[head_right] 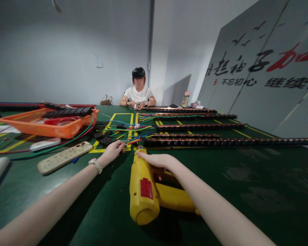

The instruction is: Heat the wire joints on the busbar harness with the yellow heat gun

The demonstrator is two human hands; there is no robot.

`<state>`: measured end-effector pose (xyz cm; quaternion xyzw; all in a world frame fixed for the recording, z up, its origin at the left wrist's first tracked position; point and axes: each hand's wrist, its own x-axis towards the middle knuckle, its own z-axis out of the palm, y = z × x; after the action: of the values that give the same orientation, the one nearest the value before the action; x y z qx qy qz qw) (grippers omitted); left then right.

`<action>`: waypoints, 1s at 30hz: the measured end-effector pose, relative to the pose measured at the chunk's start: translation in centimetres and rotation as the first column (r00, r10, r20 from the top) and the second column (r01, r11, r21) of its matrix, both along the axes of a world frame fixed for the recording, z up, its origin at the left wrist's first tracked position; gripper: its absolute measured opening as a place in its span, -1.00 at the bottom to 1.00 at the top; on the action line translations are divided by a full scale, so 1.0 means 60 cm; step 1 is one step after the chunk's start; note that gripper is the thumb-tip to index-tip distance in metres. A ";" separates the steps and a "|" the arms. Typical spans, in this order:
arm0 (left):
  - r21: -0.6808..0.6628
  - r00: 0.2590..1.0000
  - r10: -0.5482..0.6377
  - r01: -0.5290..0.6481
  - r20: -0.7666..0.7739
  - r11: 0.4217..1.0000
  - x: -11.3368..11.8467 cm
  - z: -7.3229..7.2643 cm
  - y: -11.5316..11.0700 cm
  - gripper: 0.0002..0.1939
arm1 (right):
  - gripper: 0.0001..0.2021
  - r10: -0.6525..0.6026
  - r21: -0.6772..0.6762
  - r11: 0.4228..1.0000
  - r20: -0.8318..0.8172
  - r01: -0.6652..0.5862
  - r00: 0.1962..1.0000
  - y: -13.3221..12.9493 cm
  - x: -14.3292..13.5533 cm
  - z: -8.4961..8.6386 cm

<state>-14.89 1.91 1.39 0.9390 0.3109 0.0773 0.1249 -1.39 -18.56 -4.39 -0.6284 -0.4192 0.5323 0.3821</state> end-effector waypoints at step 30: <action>-0.300 0.996 -0.064 0.078 0.055 0.951 -0.007 0.007 -0.005 -0.64 | -0.40 -0.107 0.485 0.872 0.309 -0.060 0.945 0.022 0.047 -0.050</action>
<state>-15.32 1.62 1.84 0.9176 0.2821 0.0454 0.2764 1.46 -17.24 -7.38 -0.5957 -0.5894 0.2933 0.4602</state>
